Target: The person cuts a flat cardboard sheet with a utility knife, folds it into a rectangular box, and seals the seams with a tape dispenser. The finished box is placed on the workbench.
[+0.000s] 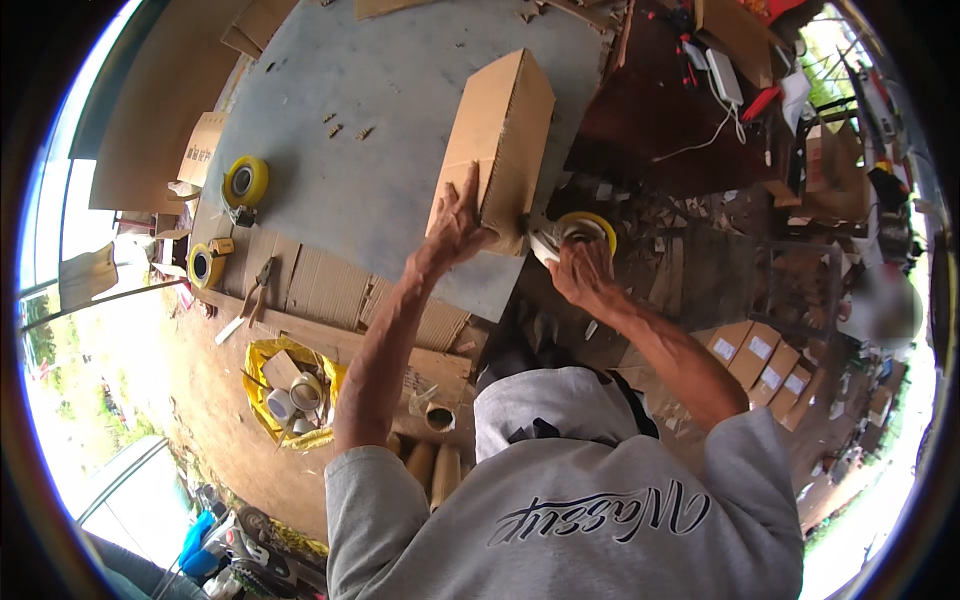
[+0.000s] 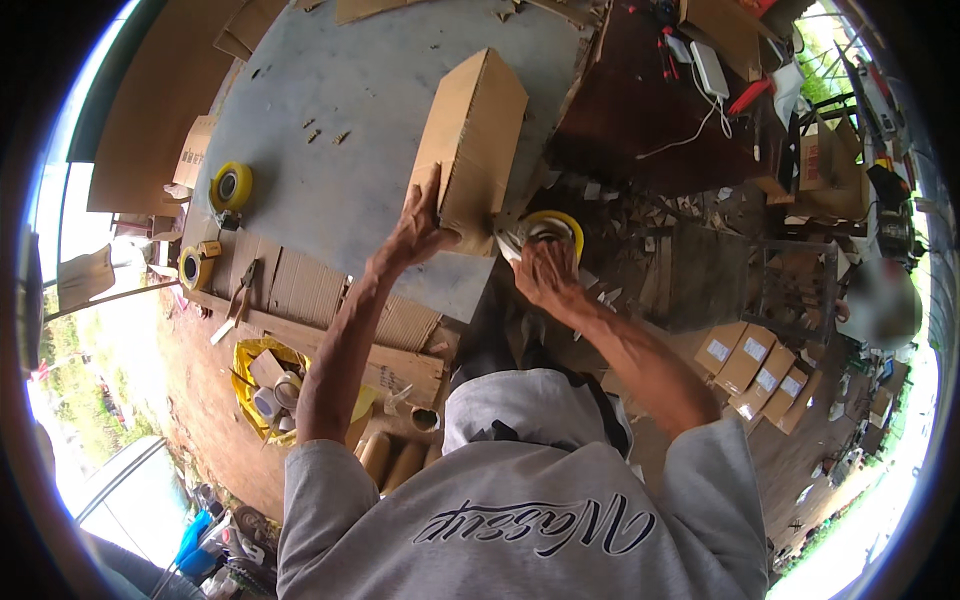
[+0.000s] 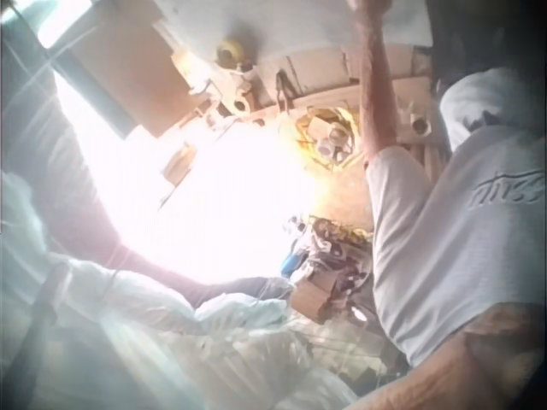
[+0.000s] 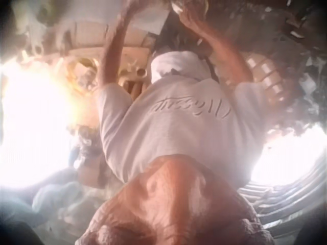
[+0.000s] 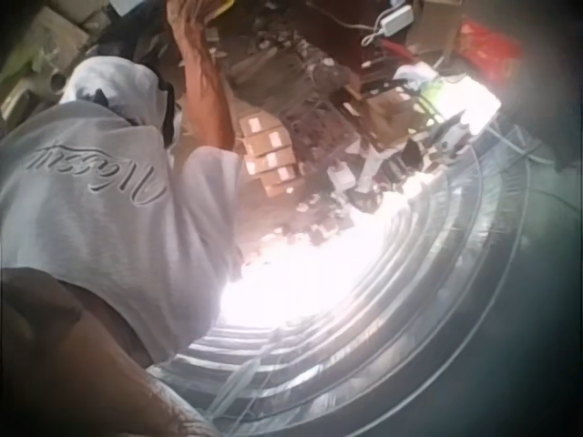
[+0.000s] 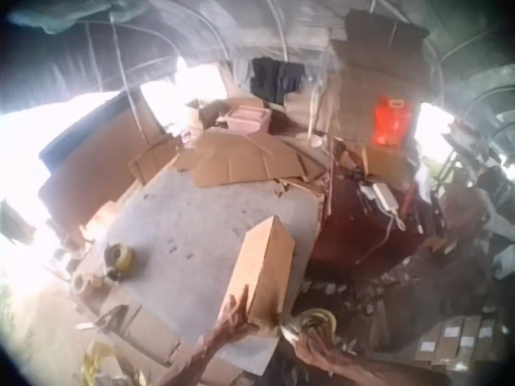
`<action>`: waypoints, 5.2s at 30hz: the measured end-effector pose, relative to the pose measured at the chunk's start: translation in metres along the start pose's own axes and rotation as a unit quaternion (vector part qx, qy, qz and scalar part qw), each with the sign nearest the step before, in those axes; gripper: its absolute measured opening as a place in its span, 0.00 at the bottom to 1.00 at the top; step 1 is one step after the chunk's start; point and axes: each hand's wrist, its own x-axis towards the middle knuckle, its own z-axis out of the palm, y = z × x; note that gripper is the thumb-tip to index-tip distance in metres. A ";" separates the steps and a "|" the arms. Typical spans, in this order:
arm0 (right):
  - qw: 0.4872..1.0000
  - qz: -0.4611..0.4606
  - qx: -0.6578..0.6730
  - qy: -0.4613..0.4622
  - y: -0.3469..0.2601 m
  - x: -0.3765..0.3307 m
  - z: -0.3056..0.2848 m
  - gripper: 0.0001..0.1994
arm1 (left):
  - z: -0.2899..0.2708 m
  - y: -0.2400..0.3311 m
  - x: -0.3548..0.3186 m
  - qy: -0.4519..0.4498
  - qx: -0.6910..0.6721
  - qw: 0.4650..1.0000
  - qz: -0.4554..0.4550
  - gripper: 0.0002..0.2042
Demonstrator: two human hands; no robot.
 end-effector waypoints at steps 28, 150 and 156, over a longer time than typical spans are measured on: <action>0.848 0.467 0.075 -0.239 0.101 -0.015 0.077 0.27 | 0.029 -0.062 -0.004 0.157 -0.295 0.941 -0.056 0.47; 0.947 -0.097 0.255 -0.171 0.169 0.083 0.087 0.24 | -0.005 0.003 0.007 0.187 -0.123 0.969 -0.107 0.64; 0.969 -0.154 0.192 0.030 0.135 0.095 0.116 0.07 | 0.005 0.009 0.011 0.201 -0.089 0.968 -0.117 0.62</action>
